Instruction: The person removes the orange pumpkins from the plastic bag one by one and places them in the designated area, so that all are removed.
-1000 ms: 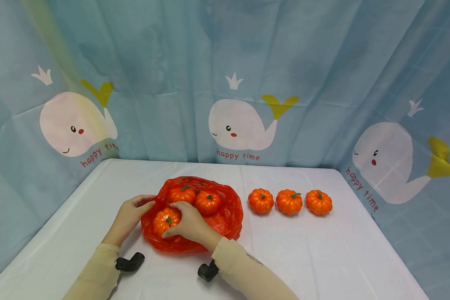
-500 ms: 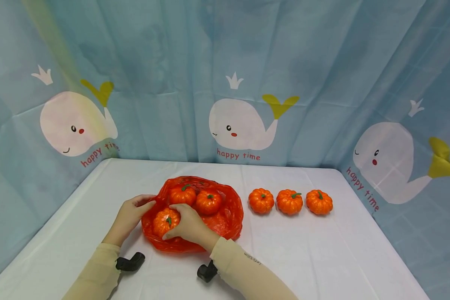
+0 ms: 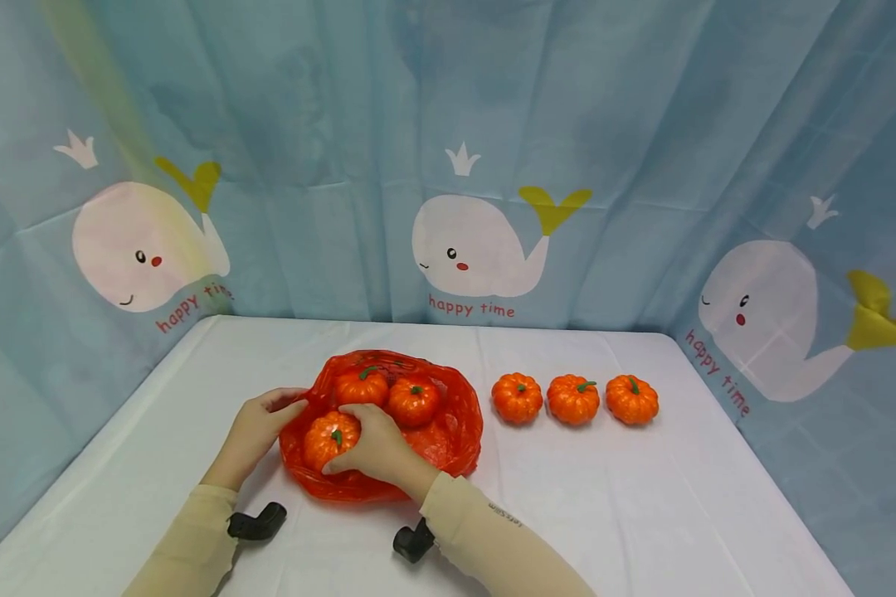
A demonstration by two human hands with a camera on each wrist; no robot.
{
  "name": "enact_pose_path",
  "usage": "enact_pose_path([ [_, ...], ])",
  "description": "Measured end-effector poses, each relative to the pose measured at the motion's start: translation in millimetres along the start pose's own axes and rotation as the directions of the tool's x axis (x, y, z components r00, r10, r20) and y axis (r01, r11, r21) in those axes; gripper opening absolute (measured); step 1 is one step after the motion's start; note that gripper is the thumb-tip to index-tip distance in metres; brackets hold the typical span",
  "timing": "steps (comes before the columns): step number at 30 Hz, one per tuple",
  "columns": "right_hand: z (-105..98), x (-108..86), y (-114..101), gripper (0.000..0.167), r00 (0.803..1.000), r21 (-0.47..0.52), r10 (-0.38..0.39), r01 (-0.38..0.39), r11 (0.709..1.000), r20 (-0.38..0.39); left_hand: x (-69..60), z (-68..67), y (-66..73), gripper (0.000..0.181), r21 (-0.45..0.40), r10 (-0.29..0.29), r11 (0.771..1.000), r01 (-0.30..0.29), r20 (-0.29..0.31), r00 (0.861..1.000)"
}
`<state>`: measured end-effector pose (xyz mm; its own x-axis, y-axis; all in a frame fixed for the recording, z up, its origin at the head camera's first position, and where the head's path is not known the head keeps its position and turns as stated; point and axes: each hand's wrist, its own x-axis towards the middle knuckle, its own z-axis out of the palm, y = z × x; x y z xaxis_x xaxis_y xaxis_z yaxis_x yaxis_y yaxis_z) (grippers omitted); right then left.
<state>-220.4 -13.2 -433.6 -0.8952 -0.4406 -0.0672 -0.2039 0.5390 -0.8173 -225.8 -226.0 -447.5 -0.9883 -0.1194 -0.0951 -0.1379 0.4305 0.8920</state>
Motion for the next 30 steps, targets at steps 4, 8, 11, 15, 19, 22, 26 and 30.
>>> enact_pose_path([
  [4,-4.2,-3.3,-2.5,0.076,1.0,0.006,-0.011,0.011,1.0,-0.019,0.5,-0.3,0.3,0.041,0.005,0.007,1.0,-0.007,0.0,1.0],
  [8,-10.3,-7.9,-5.6,0.076,0.999,-0.004,-0.03,0.03,1.0,-0.033,0.6,0.0,1.2,0.04,0.007,0.021,1.0,-0.021,-0.002,1.0],
  [11,-15.4,-12.0,-8.0,0.076,0.999,-0.017,-0.036,0.035,0.999,-0.033,0.3,-0.1,1.7,0.04,0.005,0.018,1.0,-0.018,-0.002,1.0],
  [15,-22.1,-18.7,-9.8,0.075,0.999,-0.014,-0.038,0.037,0.999,-0.037,0.2,0.0,1.7,0.04,0.002,0.01,1.0,-0.01,0.0,1.0],
  [19,-27.5,-27.0,-8.1,0.076,0.998,0.013,-0.044,0.045,0.999,-0.045,-0.2,-0.4,1.3,0.04,-0.001,0.007,1.0,-0.007,-0.001,1.0],
  [22,-32.5,-34.2,-6.4,0.077,0.998,0.051,-0.04,0.042,0.998,-0.048,0.0,-0.5,1.1,0.04,-0.004,0.008,1.0,-0.008,-0.001,1.0],
  [26,-41.3,-43.2,-6.2,0.077,0.998,0.076,-0.033,0.037,0.996,-0.059,0.4,-0.6,1.4,0.04,-0.004,0.02,1.0,-0.02,-0.002,1.0],
  [30,-49.4,-51.5,-7.0,0.079,0.997,0.067,-0.028,0.033,0.997,-0.069,0.0,-1.1,1.4,0.039,-0.006,0.024,1.0,-0.024,-0.007,1.0],
])
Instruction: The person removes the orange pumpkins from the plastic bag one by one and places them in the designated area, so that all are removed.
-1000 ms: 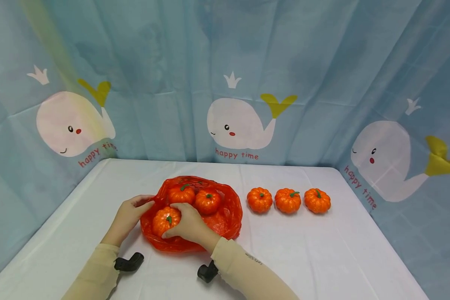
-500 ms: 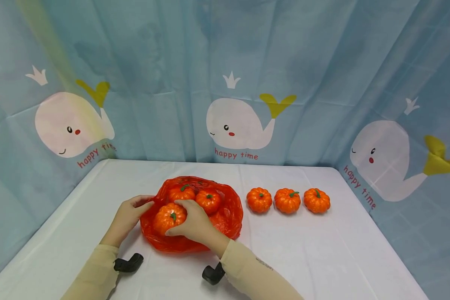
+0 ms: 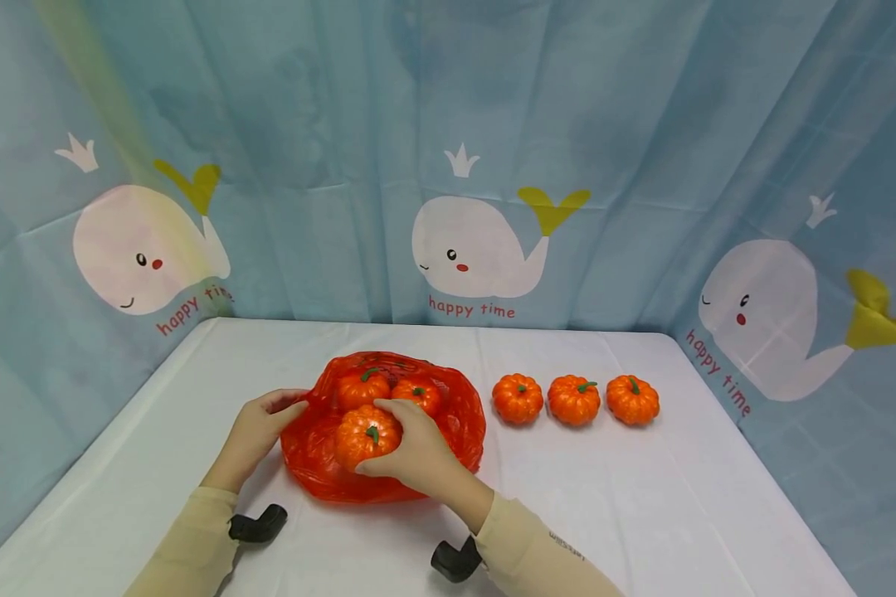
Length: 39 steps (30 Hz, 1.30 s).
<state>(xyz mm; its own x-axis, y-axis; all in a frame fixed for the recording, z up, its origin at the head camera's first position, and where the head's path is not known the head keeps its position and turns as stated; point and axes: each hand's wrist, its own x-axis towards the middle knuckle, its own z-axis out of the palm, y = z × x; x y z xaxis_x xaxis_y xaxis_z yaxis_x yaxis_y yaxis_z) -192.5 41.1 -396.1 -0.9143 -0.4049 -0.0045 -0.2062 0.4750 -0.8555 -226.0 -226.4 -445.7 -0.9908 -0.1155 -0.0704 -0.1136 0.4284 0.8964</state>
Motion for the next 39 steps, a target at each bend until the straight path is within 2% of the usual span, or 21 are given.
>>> enact_pose_path([
  [9,-16.3,-18.1,3.2,0.077,0.999,0.038,-0.02,0.021,0.999,-0.028,0.7,0.4,-1.2,0.038,0.024,0.023,0.999,-0.022,-0.017,1.0],
  [14,-25.5,-29.0,4.8,0.076,0.999,0.07,0.011,-0.008,0.998,-0.043,1.0,-0.9,-0.9,0.039,0.026,0.012,1.0,-0.012,-0.014,1.0],
  [24,-38.9,-47.5,11.7,0.075,0.995,0.073,0.05,-0.043,0.996,-0.09,0.1,0.3,-1.0,0.039,0.022,0.024,0.999,-0.024,-0.01,1.0],
  [29,-44.6,-59.2,15.3,0.075,0.99,0.092,0.066,-0.055,0.994,-0.128,0.1,1.5,-1.9,0.039,0.025,0.008,1.0,-0.008,-0.001,1.0],
  [39,-57.8,-72.9,23.4,0.075,0.977,0.117,0.11,-0.089,0.989,-0.182,0.6,0.1,-0.8,0.04,0.019,0.016,1.0,-0.016,-0.006,1.0],
])
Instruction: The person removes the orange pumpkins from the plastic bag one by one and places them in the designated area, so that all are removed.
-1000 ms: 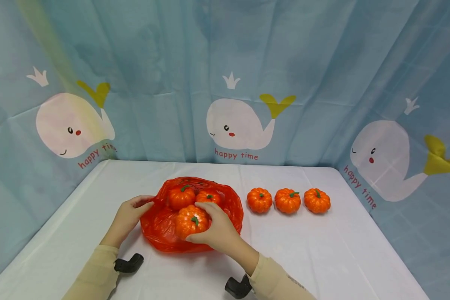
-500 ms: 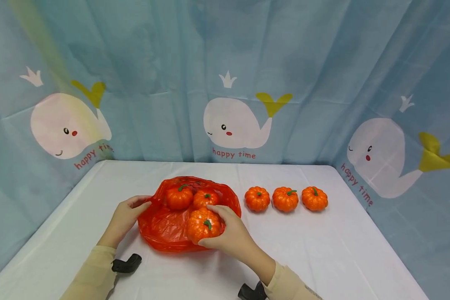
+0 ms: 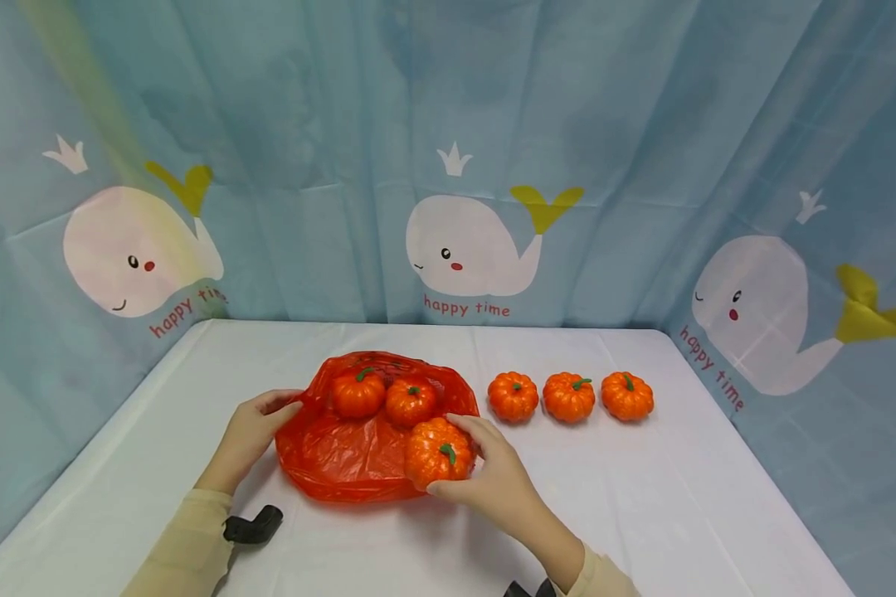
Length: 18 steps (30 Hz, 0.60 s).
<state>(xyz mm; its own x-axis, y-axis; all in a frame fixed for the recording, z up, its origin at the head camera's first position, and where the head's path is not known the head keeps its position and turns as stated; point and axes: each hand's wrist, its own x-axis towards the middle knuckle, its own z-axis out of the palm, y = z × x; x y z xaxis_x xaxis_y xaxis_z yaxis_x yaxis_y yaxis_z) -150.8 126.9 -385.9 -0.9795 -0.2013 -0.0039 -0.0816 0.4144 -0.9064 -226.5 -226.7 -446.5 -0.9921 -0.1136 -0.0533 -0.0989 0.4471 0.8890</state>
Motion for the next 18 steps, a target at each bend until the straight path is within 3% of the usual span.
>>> enact_pose_path([
  [8,-18.4,-13.3,4.4,0.078,1.0,-0.013,-0.001,0.0,1.0,-0.017,2.0,0.3,0.0,0.039,-0.005,0.005,1.0,-0.005,-0.005,1.0],
  [18,-38.0,-24.7,16.6,0.077,0.995,-0.027,0.076,-0.078,0.997,-0.061,2.1,-1.1,-0.4,0.04,-0.019,-0.009,1.0,0.009,-0.001,1.0],
])
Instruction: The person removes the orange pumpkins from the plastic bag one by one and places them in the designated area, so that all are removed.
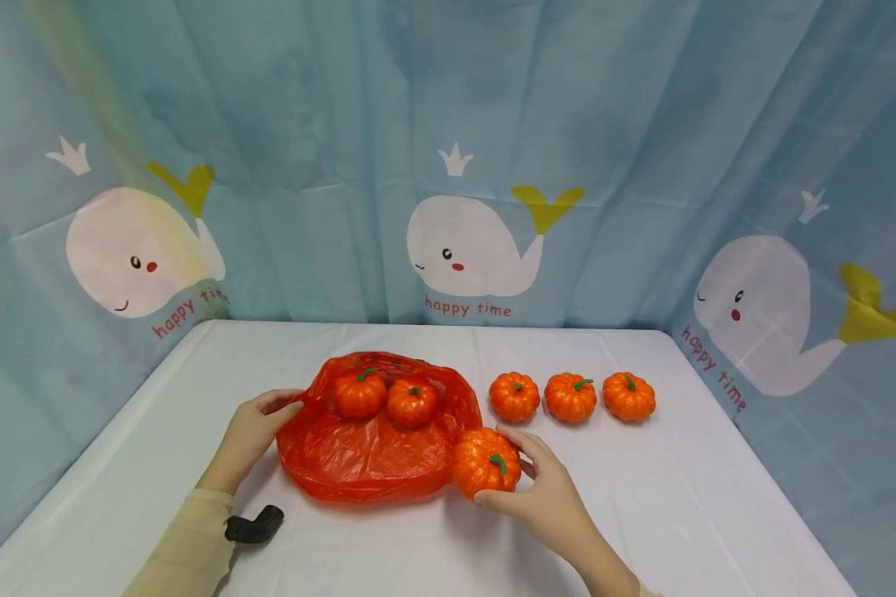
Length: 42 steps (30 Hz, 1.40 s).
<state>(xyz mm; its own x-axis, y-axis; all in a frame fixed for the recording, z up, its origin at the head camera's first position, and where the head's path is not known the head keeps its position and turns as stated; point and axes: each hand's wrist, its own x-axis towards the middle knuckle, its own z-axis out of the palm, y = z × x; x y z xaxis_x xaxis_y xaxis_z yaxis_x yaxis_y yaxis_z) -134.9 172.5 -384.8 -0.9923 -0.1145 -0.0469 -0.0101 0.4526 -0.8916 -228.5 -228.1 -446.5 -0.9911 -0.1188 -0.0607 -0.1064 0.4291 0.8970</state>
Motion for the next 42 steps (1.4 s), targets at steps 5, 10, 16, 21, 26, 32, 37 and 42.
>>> enact_pose_path([
  [5,-5.6,-1.1,7.6,0.079,0.999,-0.02,0.033,-0.033,0.999,-0.024,-0.2,0.2,0.5,0.04,-0.001,0.0,1.0,0.0,0.002,1.0],
  [10,-9.1,-1.6,12.3,0.08,0.997,-0.021,0.069,-0.069,0.997,-0.038,-0.3,1.0,1.0,0.04,0.002,-0.002,1.0,0.002,0.0,1.0],
  [16,-12.8,-1.8,17.3,0.08,0.994,-0.036,0.094,-0.096,0.995,-0.055,-0.2,1.2,0.3,0.04,-0.001,-0.009,1.0,0.009,0.0,1.0],
  [21,-16.2,-1.6,23.1,0.08,0.991,-0.055,0.11,-0.114,0.992,-0.072,-0.6,1.1,0.6,0.04,-0.004,-0.013,1.0,0.013,0.003,1.0],
  [26,-19.1,-0.1,28.8,0.081,0.988,-0.068,0.125,-0.131,0.989,-0.092,-1.3,0.1,2.2,0.041,-0.011,-0.014,1.0,0.014,0.002,1.0],
  [32,-19.8,2.3,36.0,0.083,0.986,-0.073,0.141,-0.148,0.986,-0.092,-1.3,0.3,1.7,0.04,-0.004,-0.01,1.0,0.01,0.0,1.0],
  [37,-19.6,5.3,42.2,0.085,0.985,-0.078,0.143,-0.15,0.985,-0.094,-2.3,0.3,1.6,0.04,-0.004,-0.015,1.0,0.015,0.002,1.0],
  [42,-19.8,7.4,47.2,0.086,0.983,-0.074,0.157,-0.164,0.984,-0.092,-2.8,0.9,1.9,0.039,0.0,-0.015,1.0,0.015,-0.001,1.0],
])
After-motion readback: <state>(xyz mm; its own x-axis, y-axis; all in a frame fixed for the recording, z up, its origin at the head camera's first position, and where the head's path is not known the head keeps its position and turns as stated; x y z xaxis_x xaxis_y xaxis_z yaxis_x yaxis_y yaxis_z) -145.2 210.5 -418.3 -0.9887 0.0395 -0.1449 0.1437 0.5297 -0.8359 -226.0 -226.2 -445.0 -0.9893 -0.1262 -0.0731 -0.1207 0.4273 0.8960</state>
